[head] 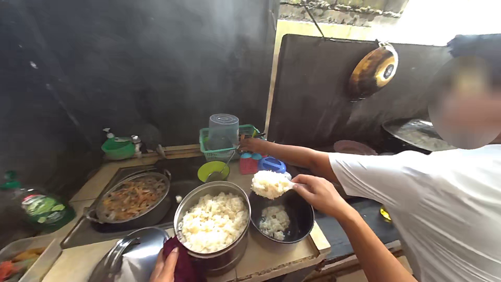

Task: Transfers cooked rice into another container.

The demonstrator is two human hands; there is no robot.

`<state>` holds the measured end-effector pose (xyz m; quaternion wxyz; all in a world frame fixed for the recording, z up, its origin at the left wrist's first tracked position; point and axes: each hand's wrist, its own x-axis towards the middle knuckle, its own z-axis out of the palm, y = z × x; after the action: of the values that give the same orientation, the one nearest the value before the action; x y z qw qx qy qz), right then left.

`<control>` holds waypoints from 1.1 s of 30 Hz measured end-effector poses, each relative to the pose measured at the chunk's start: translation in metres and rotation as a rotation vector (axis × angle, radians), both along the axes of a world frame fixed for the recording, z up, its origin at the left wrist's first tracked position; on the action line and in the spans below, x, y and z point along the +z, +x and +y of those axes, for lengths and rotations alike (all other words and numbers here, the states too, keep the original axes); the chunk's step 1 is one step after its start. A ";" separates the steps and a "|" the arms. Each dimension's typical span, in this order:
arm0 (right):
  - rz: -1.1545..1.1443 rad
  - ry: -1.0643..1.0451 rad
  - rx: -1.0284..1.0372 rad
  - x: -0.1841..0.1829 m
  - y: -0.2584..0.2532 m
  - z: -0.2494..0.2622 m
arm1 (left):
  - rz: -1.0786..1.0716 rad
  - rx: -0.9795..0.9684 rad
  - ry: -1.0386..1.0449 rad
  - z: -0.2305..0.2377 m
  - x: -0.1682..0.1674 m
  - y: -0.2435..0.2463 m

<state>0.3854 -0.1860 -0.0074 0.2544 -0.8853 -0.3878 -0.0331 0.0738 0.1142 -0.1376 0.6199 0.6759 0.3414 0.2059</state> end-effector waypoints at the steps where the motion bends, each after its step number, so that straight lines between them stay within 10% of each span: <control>1: -0.113 -0.061 -0.016 -0.009 -0.001 -0.006 | 0.000 -0.010 0.004 0.001 -0.001 -0.001; 7: -0.452 -0.324 -0.069 -0.106 -0.003 -0.001 | 0.012 -0.039 0.012 0.005 0.001 -0.004; 18: -0.472 -0.134 0.179 0.041 -0.068 0.100 | 0.048 0.018 0.000 -0.005 0.011 -0.005; 24: -0.351 -0.563 0.418 0.007 -0.051 0.218 | 0.048 -0.001 0.029 -0.001 0.006 -0.003; 33: -0.170 -0.452 0.563 -0.043 -0.025 0.235 | 0.020 -0.064 0.031 0.007 0.001 0.000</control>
<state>0.3604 0.0485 -0.0507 0.0186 -0.7718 -0.6335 0.0514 0.0741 0.1216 -0.1362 0.6123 0.6979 0.3225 0.1844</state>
